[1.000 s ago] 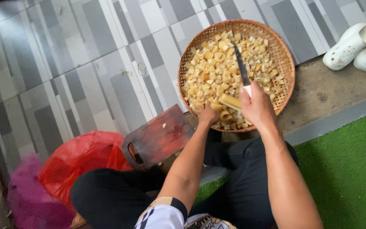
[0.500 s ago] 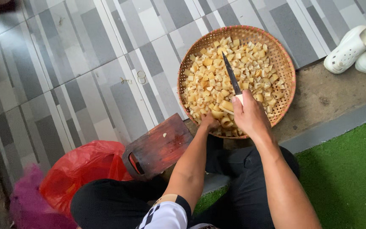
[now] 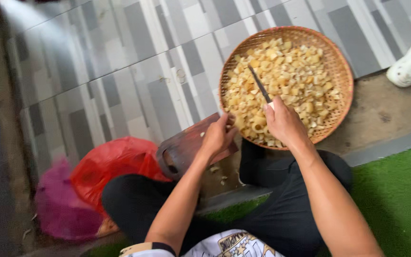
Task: The person sits on the floor and uses a knife to slice a pale yellow vegetable into small pieces on a wooden cutting board. The chopped pieces are transferred into a large woven basket.
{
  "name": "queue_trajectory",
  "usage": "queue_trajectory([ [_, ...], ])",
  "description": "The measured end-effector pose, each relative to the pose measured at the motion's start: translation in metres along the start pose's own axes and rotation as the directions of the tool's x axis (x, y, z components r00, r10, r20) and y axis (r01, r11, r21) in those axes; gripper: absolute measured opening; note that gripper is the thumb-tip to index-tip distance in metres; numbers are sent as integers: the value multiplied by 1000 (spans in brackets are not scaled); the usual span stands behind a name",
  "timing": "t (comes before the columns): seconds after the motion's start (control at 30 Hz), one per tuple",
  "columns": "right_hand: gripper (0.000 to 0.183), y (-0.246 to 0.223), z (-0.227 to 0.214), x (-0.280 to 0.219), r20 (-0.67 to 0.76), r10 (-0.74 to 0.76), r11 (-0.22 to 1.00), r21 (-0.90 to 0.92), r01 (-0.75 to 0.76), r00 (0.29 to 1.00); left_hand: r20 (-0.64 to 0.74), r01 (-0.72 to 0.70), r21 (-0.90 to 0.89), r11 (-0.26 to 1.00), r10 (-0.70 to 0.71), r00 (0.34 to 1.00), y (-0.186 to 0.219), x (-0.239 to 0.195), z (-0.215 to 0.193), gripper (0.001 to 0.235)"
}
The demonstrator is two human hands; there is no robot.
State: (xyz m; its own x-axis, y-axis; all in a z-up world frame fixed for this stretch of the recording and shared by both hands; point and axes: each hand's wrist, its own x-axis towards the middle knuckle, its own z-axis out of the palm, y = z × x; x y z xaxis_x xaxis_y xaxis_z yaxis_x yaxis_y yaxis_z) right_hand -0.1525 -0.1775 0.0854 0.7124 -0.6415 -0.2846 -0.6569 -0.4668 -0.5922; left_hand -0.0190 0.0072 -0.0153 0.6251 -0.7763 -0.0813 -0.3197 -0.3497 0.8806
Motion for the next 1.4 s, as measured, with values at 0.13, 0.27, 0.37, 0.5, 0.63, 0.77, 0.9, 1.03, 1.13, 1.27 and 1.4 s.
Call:
queue_trajectory([
  [0.13,31,-4,52,-26,17,-269,959,-83,269,963,53,-63,466,883,43,998,-9,-60,-54,15],
  [0.27,27,-11,114,-61,184,-294,937,-136,321,938,-42,-33,450,893,58,997,-36,-97,-55,13],
  [0.37,28,-15,141,-88,262,-234,943,-173,284,936,-102,-4,356,935,43,994,-45,-106,-53,31],
  [0.5,27,-14,150,-111,192,-257,943,-163,289,947,-140,3,235,972,31,990,-40,-105,-61,66],
  [0.63,25,-6,150,-125,160,-279,931,-199,307,947,-84,-10,255,967,33,996,-38,-99,-62,91],
  [0.77,25,2,152,-130,213,-230,924,-260,282,950,-22,-36,321,946,46,999,-45,-92,-55,79],
  [0.9,25,4,155,-131,212,-238,912,-287,294,948,-46,-45,369,928,67,997,-51,-90,-50,67],
  [1.03,25,6,155,-131,200,-273,892,-315,325,941,-99,-69,324,944,106,989,-52,-91,-50,62],
  [1.13,25,7,157,-132,188,-283,884,-329,332,940,-100,-28,317,948,63,993,-50,-92,-51,64],
  [1.27,25,7,159,-131,201,-264,884,-340,320,943,-117,-38,323,946,79,990,-47,-90,-51,65],
  [1.4,24,10,166,-129,254,-197,894,-350,280,947,-112,-29,308,951,67,991,-47,-91,-51,63],
])
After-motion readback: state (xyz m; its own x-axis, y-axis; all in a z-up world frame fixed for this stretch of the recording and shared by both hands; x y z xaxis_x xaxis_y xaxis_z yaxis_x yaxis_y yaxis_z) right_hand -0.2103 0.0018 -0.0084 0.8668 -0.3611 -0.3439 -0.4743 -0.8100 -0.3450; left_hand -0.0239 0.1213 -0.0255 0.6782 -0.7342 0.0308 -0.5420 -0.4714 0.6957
